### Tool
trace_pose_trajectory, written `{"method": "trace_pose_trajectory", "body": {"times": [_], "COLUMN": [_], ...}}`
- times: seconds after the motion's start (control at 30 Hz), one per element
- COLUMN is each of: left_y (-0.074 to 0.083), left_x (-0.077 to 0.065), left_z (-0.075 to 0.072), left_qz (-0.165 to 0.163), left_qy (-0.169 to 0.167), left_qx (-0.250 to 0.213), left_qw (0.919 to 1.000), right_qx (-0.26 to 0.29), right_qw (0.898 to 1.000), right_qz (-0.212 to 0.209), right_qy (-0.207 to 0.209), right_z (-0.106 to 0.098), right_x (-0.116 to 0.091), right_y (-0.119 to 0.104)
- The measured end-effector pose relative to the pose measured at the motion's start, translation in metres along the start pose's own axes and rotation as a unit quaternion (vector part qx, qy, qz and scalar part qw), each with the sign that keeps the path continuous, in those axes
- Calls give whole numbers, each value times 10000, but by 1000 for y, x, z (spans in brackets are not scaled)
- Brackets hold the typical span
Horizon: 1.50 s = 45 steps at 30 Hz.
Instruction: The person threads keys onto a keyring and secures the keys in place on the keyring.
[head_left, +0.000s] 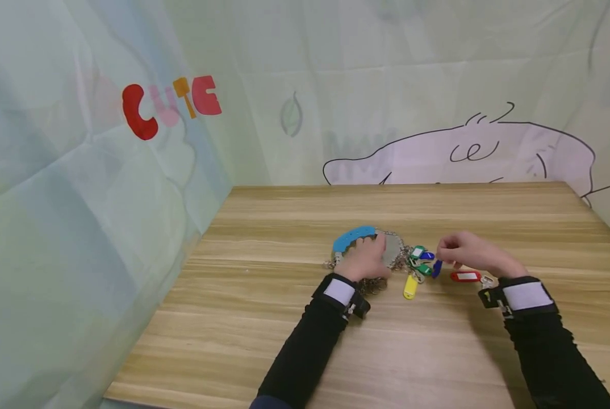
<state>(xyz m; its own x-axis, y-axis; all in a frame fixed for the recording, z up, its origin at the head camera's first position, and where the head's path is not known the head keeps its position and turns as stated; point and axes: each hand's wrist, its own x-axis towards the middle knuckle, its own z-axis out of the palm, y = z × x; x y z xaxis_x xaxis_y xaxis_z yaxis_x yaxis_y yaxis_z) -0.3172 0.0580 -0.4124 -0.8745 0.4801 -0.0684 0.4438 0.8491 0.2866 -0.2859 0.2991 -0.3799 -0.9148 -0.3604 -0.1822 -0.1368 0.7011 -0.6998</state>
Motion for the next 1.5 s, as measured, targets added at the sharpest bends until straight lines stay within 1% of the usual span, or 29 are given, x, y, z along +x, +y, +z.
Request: {"method": "trace_pose_trajectory", "body": {"times": [0.07,0.13,0.23,0.3,0.37,0.47,0.6,0.7,0.8,0.93,1.03,1.1,1.2,1.23,1.3,1.33,1.4,1.5], "left_y": [-3,-5,-5,-4,-3,0,4,6,8,9,10,11,13,13,14,14,14,12], "left_x": [1,2,4,4,3,1,-3,-6,-9,-15,-19,-21,-23,-24,-24,-24,-23,-20], "left_z": [-4,-8,-12,-14,-16,-19,-24,-28,-33,-40,-45,-48,-51,-52,-54,-54,-55,-52], "left_qz": [75,224,550,654,663,612,770,811,779,733,726,736,771,783,799,802,733,443], "left_qy": [-57,-77,17,87,167,343,605,732,904,1238,1452,1577,1702,1720,1717,1694,1588,1412], "left_qx": [-266,-451,-471,-511,-540,-722,-857,-884,-841,-646,-572,-548,-669,-734,-904,-987,-1174,-1541], "left_qw": [9996,9987,9974,9965,9962,9949,9915,9901,9893,9875,9851,9832,9801,9792,9777,9773,9776,9769], "right_qx": [290,894,1934,2266,2216,1813,1144,698,495,665,1208,1712,2456,2611,2777,2776,2650,2350], "right_qw": [9994,9954,9802,9732,9744,9823,9900,9916,9911,9891,9834,9754,9581,9535,9486,9489,9531,9621], "right_qz": [-126,-270,-410,-393,-293,-86,161,158,125,185,190,103,-128,-210,-345,-394,-445,-382], "right_qy": [133,210,72,-43,-230,-455,-814,-1075,-1228,-1297,-1340,-1382,-1469,-1492,-1479,-1446,-1394,-1327], "right_z": [2,6,14,21,27,35,41,43,46,51,57,61,67,68,68,67,64,58], "right_x": [2,5,10,13,14,14,12,11,12,14,18,22,26,27,28,28,27,25], "right_y": [-1,-2,-3,-5,-7,-13,-21,-26,-27,-26,-24,-22,-20,-19,-19,-20,-21,-22]}}
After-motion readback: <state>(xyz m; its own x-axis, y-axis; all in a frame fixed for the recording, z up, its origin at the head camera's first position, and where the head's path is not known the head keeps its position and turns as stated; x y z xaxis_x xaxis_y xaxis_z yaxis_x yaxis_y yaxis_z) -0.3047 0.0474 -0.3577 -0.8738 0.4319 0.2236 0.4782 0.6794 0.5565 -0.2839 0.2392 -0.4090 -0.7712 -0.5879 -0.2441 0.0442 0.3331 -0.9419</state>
